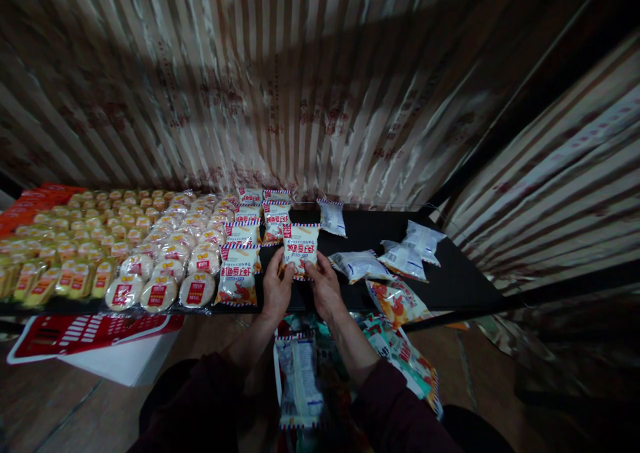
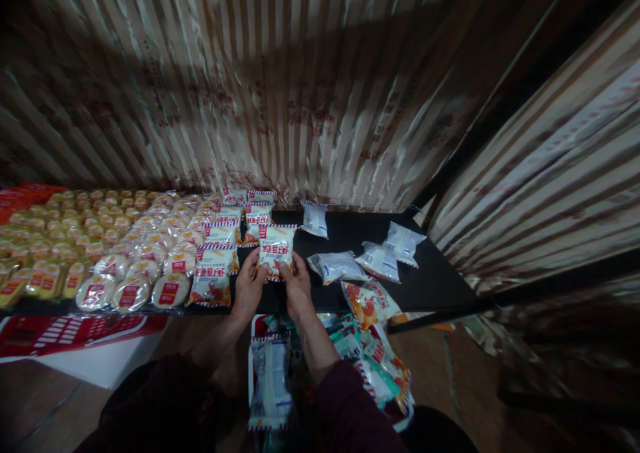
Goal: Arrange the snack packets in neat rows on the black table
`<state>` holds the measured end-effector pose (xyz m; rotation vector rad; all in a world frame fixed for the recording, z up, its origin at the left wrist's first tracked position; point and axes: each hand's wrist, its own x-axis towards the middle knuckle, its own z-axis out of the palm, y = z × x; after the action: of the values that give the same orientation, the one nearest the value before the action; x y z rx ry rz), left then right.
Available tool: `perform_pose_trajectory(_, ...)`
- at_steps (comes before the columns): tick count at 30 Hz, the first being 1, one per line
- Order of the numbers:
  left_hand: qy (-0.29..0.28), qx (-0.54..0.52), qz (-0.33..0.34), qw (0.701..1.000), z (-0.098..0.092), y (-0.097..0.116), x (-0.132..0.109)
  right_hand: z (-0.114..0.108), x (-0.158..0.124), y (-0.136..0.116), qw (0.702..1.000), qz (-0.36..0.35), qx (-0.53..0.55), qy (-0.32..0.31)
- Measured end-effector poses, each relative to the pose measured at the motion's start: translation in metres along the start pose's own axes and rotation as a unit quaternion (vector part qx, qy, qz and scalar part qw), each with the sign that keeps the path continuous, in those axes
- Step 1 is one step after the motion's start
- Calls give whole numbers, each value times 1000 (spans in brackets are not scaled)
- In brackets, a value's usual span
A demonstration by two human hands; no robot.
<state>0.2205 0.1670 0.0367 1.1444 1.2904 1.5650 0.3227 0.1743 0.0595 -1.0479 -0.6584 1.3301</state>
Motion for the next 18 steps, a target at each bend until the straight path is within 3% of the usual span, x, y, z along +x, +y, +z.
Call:
perform_pose_trajectory(9, 29, 57, -3, 998, 0, 1, -2, -1, 3, 7, 1000, 5, 6, 8)
perform_pose_trajectory(18, -1, 277, 118, 954, -3, 11, -8, 3, 5, 9, 1000, -4, -13, 26)
